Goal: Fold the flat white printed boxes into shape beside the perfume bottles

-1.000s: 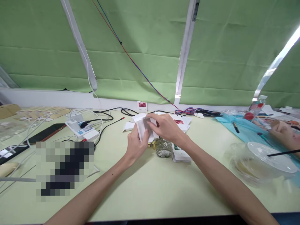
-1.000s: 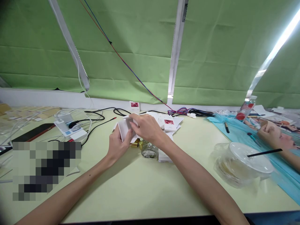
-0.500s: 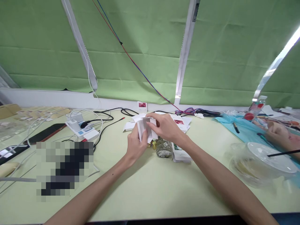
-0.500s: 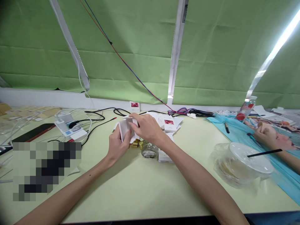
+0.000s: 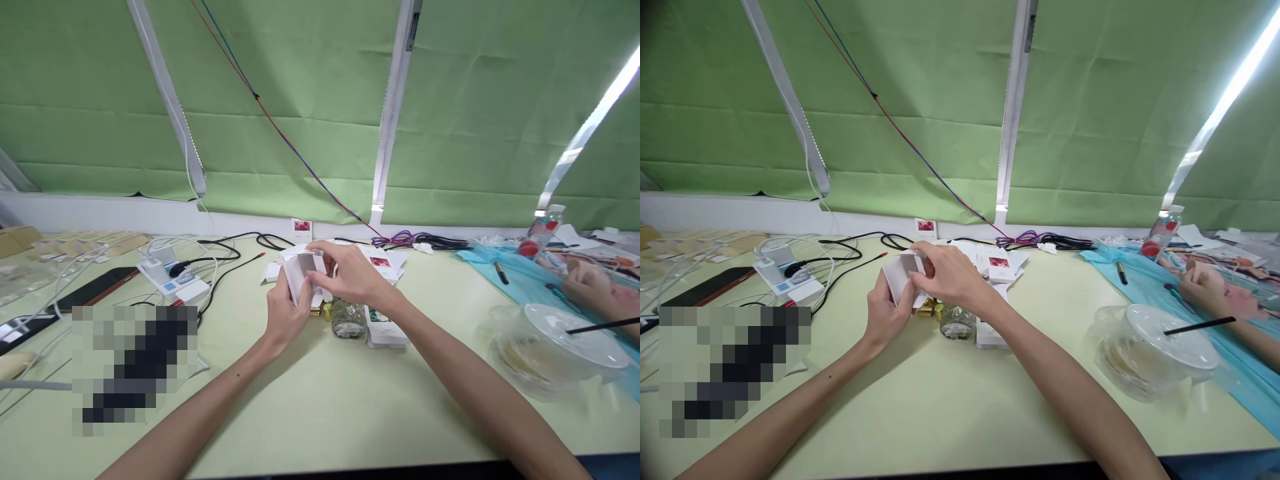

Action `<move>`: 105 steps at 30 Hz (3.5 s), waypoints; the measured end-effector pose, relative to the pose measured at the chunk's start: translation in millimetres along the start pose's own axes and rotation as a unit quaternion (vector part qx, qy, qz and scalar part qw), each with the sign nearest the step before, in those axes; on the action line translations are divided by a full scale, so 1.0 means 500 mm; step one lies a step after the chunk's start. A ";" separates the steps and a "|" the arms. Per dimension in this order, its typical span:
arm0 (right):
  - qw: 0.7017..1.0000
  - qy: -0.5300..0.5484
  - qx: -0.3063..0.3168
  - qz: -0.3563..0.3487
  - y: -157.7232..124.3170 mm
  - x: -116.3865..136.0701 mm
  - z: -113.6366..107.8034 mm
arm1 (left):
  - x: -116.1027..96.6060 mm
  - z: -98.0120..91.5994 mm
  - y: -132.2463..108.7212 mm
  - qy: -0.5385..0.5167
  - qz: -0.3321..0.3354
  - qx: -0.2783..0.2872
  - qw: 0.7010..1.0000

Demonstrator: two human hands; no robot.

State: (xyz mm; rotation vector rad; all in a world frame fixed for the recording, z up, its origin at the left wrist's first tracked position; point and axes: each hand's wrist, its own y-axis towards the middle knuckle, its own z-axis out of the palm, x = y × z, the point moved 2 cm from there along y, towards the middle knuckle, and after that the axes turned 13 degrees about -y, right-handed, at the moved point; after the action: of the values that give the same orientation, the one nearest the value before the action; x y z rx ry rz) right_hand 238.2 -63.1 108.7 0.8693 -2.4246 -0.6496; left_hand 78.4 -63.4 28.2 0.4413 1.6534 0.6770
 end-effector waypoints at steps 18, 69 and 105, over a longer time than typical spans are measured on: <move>0.998 -0.041 -0.047 -0.017 0.007 -0.021 -0.023 | -0.005 0.009 0.008 -0.245 -0.062 0.073 0.965; 0.996 -0.027 0.039 -0.076 -0.002 0.007 -0.024 | 0.004 0.002 0.022 -0.074 -0.028 -0.026 0.997; 0.936 0.202 0.147 0.248 -0.004 -0.044 -0.040 | -0.011 0.010 -0.013 0.101 0.378 -0.012 0.920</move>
State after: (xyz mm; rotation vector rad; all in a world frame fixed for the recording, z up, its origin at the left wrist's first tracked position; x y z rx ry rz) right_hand 265.8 -55.1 116.9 0.4050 -2.2453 0.0799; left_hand 84.7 -70.8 27.7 1.0446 1.6449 1.3458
